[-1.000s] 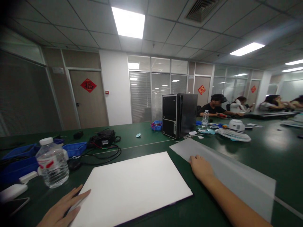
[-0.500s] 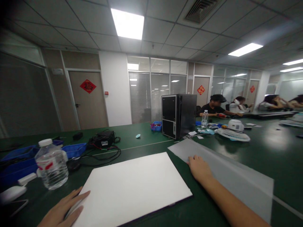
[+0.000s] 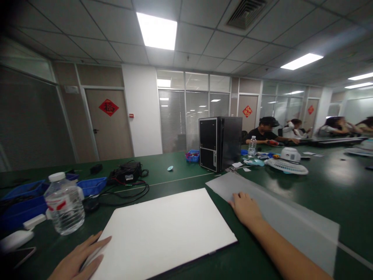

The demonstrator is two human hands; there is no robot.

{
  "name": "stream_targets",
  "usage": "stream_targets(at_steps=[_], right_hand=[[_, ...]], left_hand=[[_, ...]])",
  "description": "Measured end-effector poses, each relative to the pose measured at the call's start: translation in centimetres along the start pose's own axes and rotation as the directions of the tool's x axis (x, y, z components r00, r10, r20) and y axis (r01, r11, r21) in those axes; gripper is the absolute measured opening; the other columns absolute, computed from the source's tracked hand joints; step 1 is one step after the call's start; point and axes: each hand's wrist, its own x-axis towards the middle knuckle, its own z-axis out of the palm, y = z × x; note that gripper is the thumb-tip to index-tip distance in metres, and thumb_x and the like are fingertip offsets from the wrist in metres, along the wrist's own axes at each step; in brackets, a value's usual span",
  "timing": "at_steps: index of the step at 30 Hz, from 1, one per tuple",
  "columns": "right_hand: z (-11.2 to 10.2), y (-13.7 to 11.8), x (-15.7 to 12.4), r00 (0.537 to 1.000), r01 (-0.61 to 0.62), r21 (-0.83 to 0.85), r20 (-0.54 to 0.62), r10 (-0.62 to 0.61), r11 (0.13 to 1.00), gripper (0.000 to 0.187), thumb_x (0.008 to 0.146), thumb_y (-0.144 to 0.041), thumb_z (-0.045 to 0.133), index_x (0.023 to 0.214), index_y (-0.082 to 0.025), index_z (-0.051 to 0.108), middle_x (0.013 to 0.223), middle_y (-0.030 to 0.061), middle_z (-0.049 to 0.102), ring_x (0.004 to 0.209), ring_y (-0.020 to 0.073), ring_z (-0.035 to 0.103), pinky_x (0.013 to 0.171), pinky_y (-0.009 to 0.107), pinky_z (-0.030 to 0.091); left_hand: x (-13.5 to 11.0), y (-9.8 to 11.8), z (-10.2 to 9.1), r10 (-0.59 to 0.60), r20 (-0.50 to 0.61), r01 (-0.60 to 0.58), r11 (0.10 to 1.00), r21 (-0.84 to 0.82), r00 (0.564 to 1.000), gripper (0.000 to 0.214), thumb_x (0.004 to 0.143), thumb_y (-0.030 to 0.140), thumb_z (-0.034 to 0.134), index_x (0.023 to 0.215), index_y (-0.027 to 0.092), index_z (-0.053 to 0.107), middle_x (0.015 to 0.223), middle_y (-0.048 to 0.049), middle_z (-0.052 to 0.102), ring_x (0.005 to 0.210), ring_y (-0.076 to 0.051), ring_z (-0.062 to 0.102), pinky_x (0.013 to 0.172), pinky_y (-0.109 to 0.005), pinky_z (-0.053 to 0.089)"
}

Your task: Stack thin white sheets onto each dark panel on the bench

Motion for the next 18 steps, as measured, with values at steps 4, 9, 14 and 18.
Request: stream_targets(at_steps=[4, 9, 14, 18], right_hand=[[0.71, 0.27, 0.17, 0.998, -0.053, 0.011, 0.016, 0.053, 0.999, 0.060, 0.105, -0.054, 0.034, 0.142, -0.011, 0.057, 0.137, 0.0270, 0.057, 0.130, 0.0396, 0.053, 0.102, 0.052, 0.043], [0.81, 0.13, 0.41, 0.998, -0.048, 0.021, 0.041, 0.047, 0.999, 0.059, 0.106, -0.052, 0.034, 0.148, -0.014, 0.051, 0.137, 0.0252, 0.060, 0.126, 0.0389, 0.058, 0.098, 0.052, 0.046], [0.45, -0.08, 0.43, 0.998, -0.040, 0.012, 0.043, 0.039, 0.999, 0.060, 0.106, -0.049, 0.036, 0.151, -0.011, 0.046, 0.136, 0.0274, 0.060, 0.125, 0.0398, 0.058, 0.096, 0.053, 0.047], [0.17, -0.20, 0.33, 0.999, -0.028, 0.007, 0.035, 0.028, 1.000, 0.060, 0.106, -0.048, 0.037, 0.149, -0.008, 0.048, 0.134, 0.0285, 0.061, 0.123, 0.0404, 0.059, 0.093, 0.052, 0.049]], left_hand=[[-0.09, -0.15, 0.12, -0.002, -0.014, 0.002, 1.000, -0.021, 1.000, 0.049, 0.091, 0.049, 0.049, 0.132, 0.031, 0.070, 0.152, -0.0067, 0.057, 0.142, -0.033, 0.051, 0.119, -0.057, 0.038], [-0.08, 0.15, -0.08, -0.017, 0.014, 0.017, 1.000, 0.004, 1.000, 0.051, 0.093, 0.049, 0.045, 0.135, 0.030, 0.068, 0.154, -0.0075, 0.055, 0.143, -0.033, 0.051, 0.119, -0.057, 0.038], [0.00, 0.38, -0.21, -0.017, 0.030, 0.016, 0.999, 0.030, 0.999, 0.053, 0.094, 0.048, 0.041, 0.136, 0.028, 0.067, 0.154, -0.0093, 0.055, 0.144, -0.031, 0.049, 0.121, -0.054, 0.036], [-0.14, 0.12, 0.06, -0.010, 0.021, 0.009, 1.000, 0.019, 1.000, 0.054, 0.094, 0.048, 0.039, 0.136, 0.027, 0.067, 0.155, -0.0098, 0.054, 0.145, -0.030, 0.049, 0.121, -0.054, 0.035]])
